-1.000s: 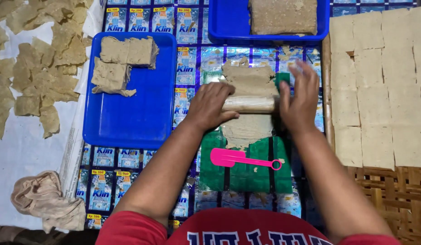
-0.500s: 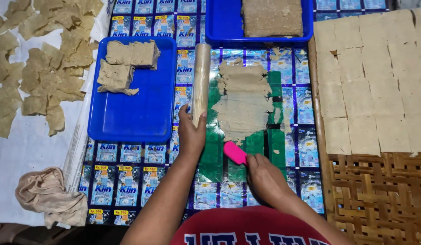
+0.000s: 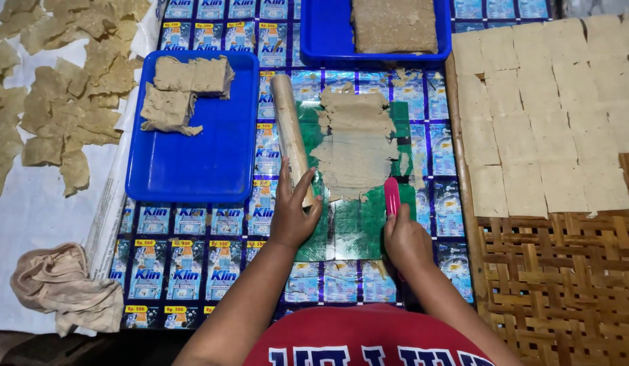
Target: Rolling out a paste-like dough and cutting it into rectangular pieces using a small scraper tool.
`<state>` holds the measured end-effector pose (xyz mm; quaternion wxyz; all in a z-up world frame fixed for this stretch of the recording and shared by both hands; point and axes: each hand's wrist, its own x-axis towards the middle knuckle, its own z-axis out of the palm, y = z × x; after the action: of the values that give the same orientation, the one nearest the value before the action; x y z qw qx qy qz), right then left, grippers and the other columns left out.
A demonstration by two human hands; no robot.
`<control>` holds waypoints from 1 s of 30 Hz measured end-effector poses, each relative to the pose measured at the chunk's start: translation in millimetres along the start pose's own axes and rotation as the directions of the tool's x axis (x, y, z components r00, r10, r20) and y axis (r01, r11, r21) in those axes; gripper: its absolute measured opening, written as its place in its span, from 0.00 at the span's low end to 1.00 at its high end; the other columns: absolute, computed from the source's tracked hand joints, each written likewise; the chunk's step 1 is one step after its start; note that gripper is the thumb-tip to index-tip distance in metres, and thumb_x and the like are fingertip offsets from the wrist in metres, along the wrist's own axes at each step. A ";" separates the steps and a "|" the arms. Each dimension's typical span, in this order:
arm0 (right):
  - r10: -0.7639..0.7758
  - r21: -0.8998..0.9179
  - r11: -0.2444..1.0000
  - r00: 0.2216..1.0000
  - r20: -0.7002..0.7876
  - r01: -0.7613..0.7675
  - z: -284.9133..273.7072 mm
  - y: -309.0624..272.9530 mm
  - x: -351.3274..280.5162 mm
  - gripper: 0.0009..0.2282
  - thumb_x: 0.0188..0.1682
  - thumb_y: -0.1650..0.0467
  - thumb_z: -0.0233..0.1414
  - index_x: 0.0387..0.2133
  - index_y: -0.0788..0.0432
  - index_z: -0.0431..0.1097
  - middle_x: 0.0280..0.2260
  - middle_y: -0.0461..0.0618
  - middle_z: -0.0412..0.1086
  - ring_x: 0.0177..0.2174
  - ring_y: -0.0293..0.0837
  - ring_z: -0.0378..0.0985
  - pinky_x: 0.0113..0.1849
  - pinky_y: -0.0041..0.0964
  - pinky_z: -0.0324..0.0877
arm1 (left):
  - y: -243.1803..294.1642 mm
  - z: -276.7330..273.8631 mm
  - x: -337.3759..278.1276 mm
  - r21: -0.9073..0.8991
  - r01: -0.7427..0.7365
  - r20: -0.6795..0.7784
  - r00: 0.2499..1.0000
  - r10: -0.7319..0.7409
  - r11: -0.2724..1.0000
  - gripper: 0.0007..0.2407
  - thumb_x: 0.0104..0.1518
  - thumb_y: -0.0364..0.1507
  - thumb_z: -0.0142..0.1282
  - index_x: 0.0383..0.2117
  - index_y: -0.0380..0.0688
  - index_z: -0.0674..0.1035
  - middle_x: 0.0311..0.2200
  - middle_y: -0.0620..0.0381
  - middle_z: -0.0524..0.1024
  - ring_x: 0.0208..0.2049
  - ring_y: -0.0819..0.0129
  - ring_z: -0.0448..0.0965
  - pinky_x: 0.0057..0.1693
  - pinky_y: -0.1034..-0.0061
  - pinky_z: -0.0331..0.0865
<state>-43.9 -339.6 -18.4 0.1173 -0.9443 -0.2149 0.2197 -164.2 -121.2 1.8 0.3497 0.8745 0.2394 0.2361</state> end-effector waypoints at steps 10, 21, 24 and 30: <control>0.016 0.013 1.000 0.999 -0.047 -0.015 9.5 -16.0 15.4 0.19 0.58 0.63 0.33 0.54 0.64 0.55 0.29 0.71 0.76 0.35 0.73 0.81 0.38 0.66 0.75 | -2.0 -0.8 0.0 0.019 -0.014 -0.005 1.000 0.014 1.000 0.22 0.58 0.27 0.56 0.62 0.53 0.71 0.70 0.31 0.47 0.69 0.31 0.51 0.65 0.42 0.61; 0.026 0.023 0.999 0.996 -0.082 -0.025 5.5 -25.9 50.3 0.20 0.58 0.63 0.32 0.55 0.66 0.54 0.30 0.71 0.75 0.35 0.75 0.80 0.39 0.68 0.74 | -3.2 -2.1 0.9 0.032 -0.014 0.012 1.000 0.014 0.999 0.22 0.58 0.27 0.56 0.61 0.53 0.71 0.70 0.31 0.46 0.69 0.32 0.51 0.66 0.44 0.61; 0.034 -0.014 0.999 0.995 -0.096 -0.035 10.2 -25.4 63.6 0.21 0.58 0.63 0.32 0.57 0.67 0.53 0.30 0.70 0.75 0.35 0.74 0.81 0.39 0.68 0.75 | -5.4 0.1 0.2 0.054 -0.017 0.006 1.000 0.017 0.998 0.22 0.58 0.27 0.56 0.61 0.53 0.71 0.70 0.32 0.45 0.69 0.33 0.50 0.66 0.45 0.61; 0.044 0.028 0.999 0.991 -0.129 -0.040 1.2 -40.4 86.9 0.19 0.58 0.66 0.32 0.55 0.68 0.54 0.31 0.72 0.75 0.35 0.74 0.80 0.38 0.69 0.74 | -3.0 -3.2 1.2 0.039 0.008 0.035 0.999 -0.009 0.999 0.22 0.59 0.28 0.55 0.62 0.53 0.71 0.71 0.32 0.44 0.69 0.33 0.50 0.65 0.44 0.62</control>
<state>11.8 -264.1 -38.4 0.1385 -0.9594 -0.1841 0.1628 -165.9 -117.0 2.0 0.3377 0.8841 0.2414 0.2145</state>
